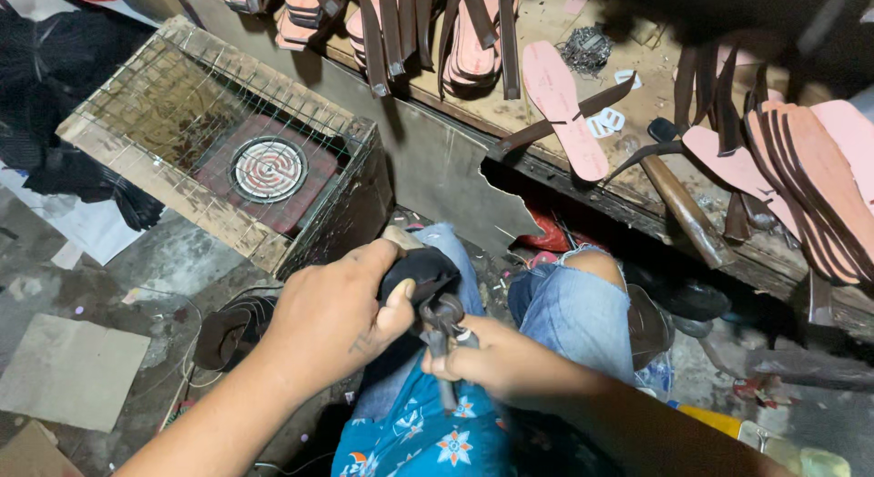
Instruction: The person sits on the floor of a shoe workshop and attaches a sole to a shoe upper. They hold the shoe on their lap, press and fit the sole to the upper, use pincers to grip and tuck the edge, and tap the sole with a hammer to secure it, then hold up the finished shoe.
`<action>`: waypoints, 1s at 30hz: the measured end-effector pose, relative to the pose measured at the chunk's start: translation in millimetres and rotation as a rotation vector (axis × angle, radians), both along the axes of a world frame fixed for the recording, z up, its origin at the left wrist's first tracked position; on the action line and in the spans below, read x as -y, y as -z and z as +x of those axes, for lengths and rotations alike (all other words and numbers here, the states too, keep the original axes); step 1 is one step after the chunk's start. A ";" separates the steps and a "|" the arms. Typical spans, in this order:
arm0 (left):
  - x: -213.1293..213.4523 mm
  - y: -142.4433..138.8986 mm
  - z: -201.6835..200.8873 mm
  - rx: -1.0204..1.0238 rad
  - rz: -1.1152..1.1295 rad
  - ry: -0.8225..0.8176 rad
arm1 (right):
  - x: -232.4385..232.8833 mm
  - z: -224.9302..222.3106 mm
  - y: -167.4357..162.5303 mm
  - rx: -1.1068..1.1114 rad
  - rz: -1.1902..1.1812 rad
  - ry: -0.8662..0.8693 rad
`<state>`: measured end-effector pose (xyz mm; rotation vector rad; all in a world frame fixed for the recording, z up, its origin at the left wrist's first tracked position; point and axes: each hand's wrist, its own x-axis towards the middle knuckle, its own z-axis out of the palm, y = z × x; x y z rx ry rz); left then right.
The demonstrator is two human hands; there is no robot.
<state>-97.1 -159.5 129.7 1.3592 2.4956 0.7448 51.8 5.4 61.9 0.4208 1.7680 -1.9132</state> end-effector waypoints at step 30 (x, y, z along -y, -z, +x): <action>-6.6 40.1 5.1 0.201 0.280 0.042 | 18.9 8.0 19.4 -0.641 1.067 0.310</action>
